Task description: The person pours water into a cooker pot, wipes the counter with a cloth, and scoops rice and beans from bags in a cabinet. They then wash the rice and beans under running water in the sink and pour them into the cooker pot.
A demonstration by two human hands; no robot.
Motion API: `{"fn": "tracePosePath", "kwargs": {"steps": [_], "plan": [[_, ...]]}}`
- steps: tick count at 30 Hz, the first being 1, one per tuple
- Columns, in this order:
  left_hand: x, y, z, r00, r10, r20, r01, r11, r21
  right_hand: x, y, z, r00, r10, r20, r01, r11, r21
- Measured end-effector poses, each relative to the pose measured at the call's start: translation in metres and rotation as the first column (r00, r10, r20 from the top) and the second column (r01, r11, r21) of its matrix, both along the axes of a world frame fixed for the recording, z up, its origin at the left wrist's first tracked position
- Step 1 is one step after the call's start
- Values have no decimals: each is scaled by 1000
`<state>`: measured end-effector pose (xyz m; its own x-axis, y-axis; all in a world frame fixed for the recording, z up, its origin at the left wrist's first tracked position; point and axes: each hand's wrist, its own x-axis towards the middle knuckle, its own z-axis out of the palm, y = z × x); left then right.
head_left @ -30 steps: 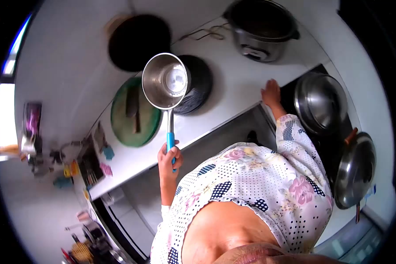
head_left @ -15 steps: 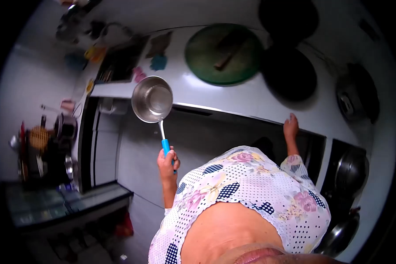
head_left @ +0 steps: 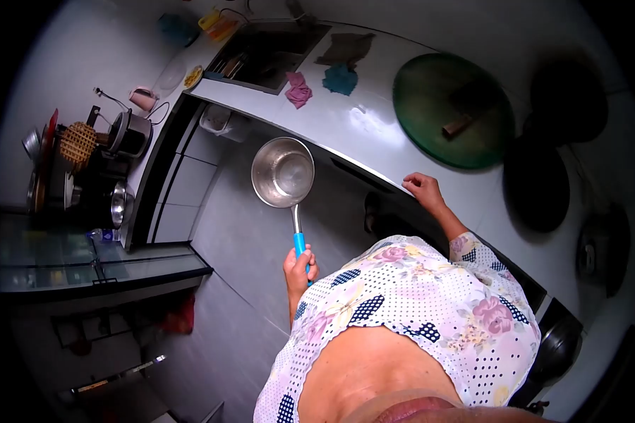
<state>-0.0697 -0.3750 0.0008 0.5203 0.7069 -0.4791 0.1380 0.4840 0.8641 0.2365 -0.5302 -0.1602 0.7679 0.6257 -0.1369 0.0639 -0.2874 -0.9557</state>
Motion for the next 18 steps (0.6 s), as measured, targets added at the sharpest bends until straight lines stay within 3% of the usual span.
{"fn": "tracePosePath", "kwargs": {"steps": [2, 5, 6, 9, 11, 16, 18], "plan": [[10, 24, -3, 1000, 20, 1, -20, 1000, 5, 21, 36, 2, 998, 55, 18, -55, 998, 17], [34, 62, 5, 996, 85, -37, -84, 996, 15, 61, 109, 6, 962, 49, 267, -74, 994, 85], [45, 73, 8, 993, 108, -54, -107, 994, 21, 79, 132, 15, 956, 134, 261, -138, 990, -4], [76, 106, 27, 987, 124, -100, -123, 992, 19, 127, 224, 2, 823, 104, 558, -97, 994, -42], [88, 126, 36, 986, 114, -119, -110, 993, 45, 158, 283, 19, 826, 158, 542, -95, 985, -142], [107, 153, 42, 968, 137, -210, -113, 986, 122, 212, 373, -3, 657, 207, 725, 172, 895, -412], [104, 161, 36, 960, 176, -219, -151, 980, 126, 216, 384, -35, 669, 157, 727, 178, 915, -362]]}}
